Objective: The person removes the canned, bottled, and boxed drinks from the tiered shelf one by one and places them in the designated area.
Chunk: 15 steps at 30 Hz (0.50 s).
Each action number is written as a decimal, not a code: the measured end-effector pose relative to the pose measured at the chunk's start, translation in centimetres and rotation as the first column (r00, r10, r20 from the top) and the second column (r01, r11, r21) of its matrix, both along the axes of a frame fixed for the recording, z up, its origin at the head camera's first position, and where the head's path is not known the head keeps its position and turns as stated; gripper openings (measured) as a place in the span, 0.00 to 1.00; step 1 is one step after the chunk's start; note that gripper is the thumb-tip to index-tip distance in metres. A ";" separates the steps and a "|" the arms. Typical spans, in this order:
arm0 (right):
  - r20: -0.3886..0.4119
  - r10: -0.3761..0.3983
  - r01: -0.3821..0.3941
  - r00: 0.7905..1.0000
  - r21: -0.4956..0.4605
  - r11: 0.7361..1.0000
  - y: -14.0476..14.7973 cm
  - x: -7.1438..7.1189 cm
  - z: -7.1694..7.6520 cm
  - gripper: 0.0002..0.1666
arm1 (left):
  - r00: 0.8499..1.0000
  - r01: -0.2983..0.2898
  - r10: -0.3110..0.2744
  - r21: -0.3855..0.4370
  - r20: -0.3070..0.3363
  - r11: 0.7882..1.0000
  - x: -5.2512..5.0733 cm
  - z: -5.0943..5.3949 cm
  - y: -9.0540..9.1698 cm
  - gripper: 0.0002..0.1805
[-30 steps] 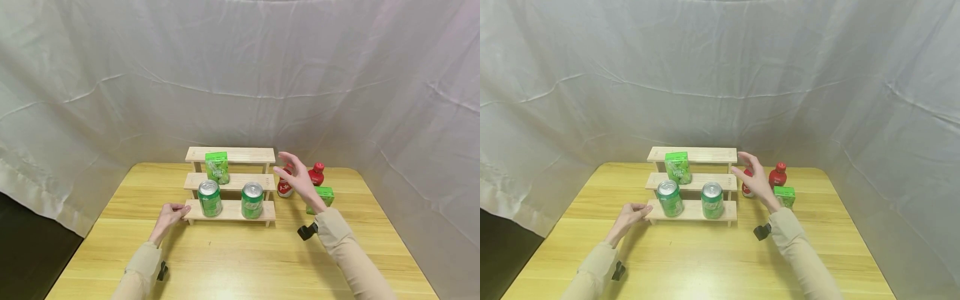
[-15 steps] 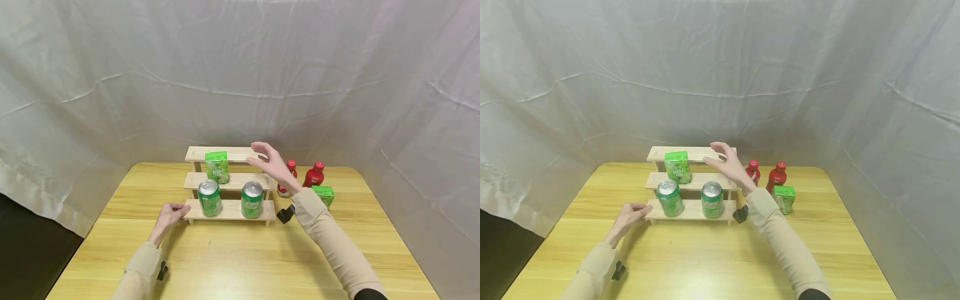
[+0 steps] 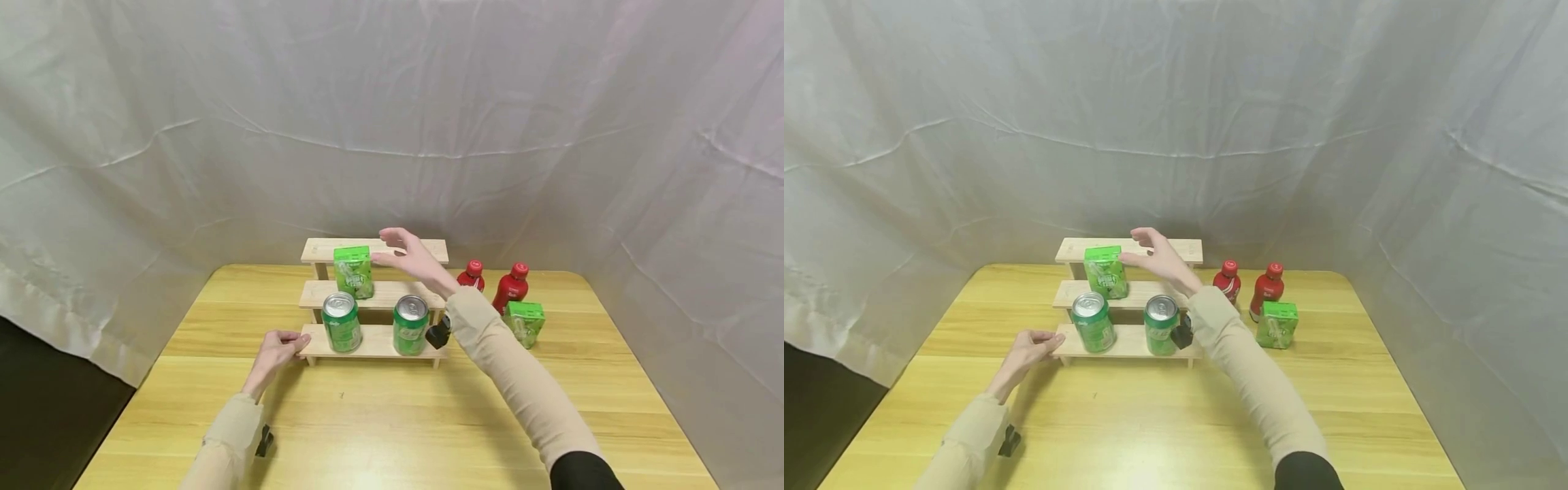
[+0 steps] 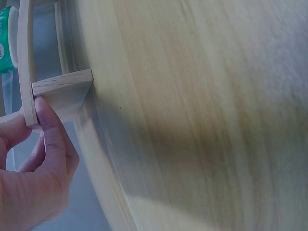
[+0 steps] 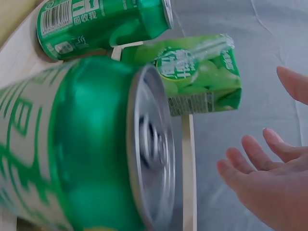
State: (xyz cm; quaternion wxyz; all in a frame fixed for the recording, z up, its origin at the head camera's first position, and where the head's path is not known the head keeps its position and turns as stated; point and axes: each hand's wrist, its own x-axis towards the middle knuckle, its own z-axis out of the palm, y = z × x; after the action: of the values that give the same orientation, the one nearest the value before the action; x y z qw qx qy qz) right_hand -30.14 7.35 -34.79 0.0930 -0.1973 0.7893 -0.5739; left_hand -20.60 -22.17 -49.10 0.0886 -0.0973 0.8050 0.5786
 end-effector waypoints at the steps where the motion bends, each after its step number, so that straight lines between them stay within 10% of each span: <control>1: 0.008 0.002 -0.002 1.000 0.010 1.000 -0.3 0.0 -0.1 0.37 | 1.000 0.001 -0.001 0.001 -0.001 1.000 0.0 0.0 0.0 0.24; 15: 0.061 0.067 -0.069 0.996 0.036 0.997 -3.3 -0.5 -1.9 0.36 | 1.000 0.002 -0.002 0.017 -0.012 1.000 0.1 -0.1 -0.1 0.23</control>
State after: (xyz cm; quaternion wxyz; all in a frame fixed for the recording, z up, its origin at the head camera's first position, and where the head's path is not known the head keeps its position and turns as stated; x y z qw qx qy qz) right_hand -30.67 4.09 -36.66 0.1398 -0.2050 0.7899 -0.5608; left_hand -20.47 -22.23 -49.17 0.0853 -0.0923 0.8005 0.5861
